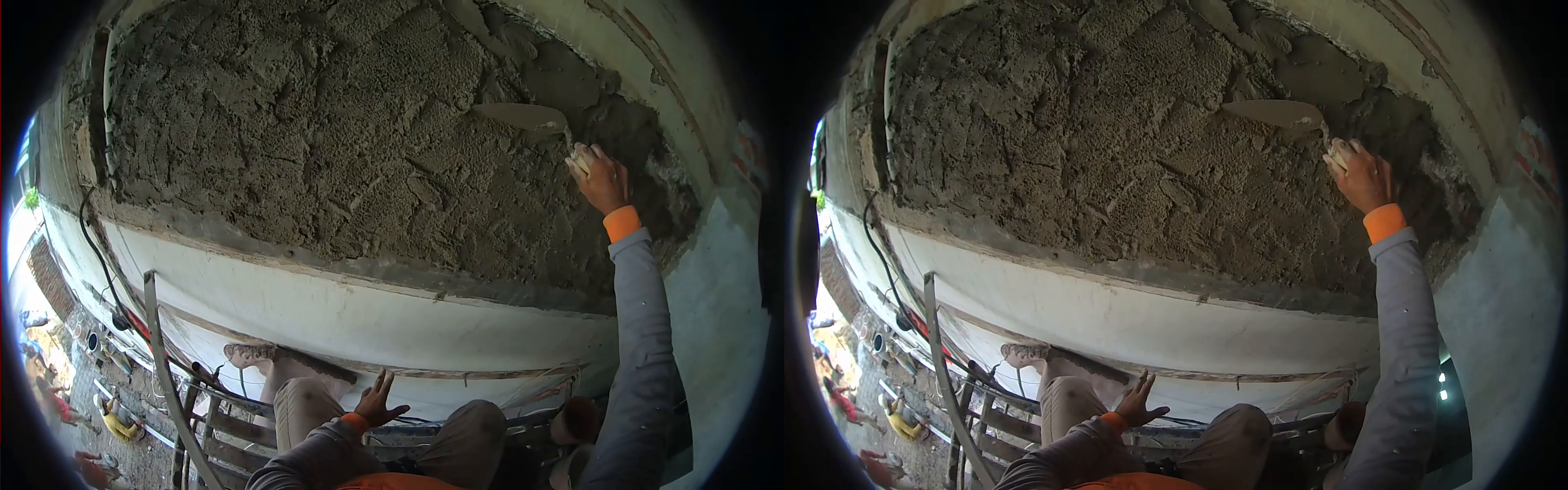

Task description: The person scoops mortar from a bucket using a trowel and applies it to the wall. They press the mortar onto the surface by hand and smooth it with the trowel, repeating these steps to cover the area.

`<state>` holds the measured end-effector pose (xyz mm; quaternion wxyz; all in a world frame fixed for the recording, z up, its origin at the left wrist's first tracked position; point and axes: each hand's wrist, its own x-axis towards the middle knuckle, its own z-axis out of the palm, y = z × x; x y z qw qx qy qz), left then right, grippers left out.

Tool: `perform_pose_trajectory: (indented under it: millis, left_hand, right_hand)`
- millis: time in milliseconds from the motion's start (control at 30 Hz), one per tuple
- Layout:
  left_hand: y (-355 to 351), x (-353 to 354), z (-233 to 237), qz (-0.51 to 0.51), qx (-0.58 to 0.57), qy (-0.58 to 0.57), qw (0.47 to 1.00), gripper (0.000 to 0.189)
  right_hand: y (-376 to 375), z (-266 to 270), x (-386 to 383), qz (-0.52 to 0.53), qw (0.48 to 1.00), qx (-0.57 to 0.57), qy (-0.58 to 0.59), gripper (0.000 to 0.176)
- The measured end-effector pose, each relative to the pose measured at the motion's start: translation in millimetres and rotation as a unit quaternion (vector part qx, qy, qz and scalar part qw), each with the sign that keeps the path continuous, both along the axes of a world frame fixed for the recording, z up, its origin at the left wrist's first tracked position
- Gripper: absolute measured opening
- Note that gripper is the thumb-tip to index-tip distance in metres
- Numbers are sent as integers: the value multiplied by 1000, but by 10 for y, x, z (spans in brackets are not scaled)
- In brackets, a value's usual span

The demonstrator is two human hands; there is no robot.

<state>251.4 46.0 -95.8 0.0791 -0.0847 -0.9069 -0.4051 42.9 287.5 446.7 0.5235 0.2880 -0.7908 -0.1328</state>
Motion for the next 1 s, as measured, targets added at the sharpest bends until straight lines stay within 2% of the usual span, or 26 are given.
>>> perform_pose_trajectory:
  millis: [400,600,800,900,1000]
  left_hand:
    - [14,32,13,1,-4,-2,1000,97]
    - [-2,47,10,-3,1,-7,1000,96]
    - [-11,60,7,-2,-3,-3,1000,97]
    - [-15,67,15,-1,-16,-6,1000,98]
    - [-6,62,6,2,-20,-8,1000,98]
  right_hand:
    - [142,176,-2,-61,991,-82,81,29]
    - [253,356,38,-107,978,-76,160,30]
    - [267,586,182,-128,963,-144,190,38]
    - [229,730,210,-54,971,-175,156,38]
    - [15,811,151,85,974,-181,110,40]
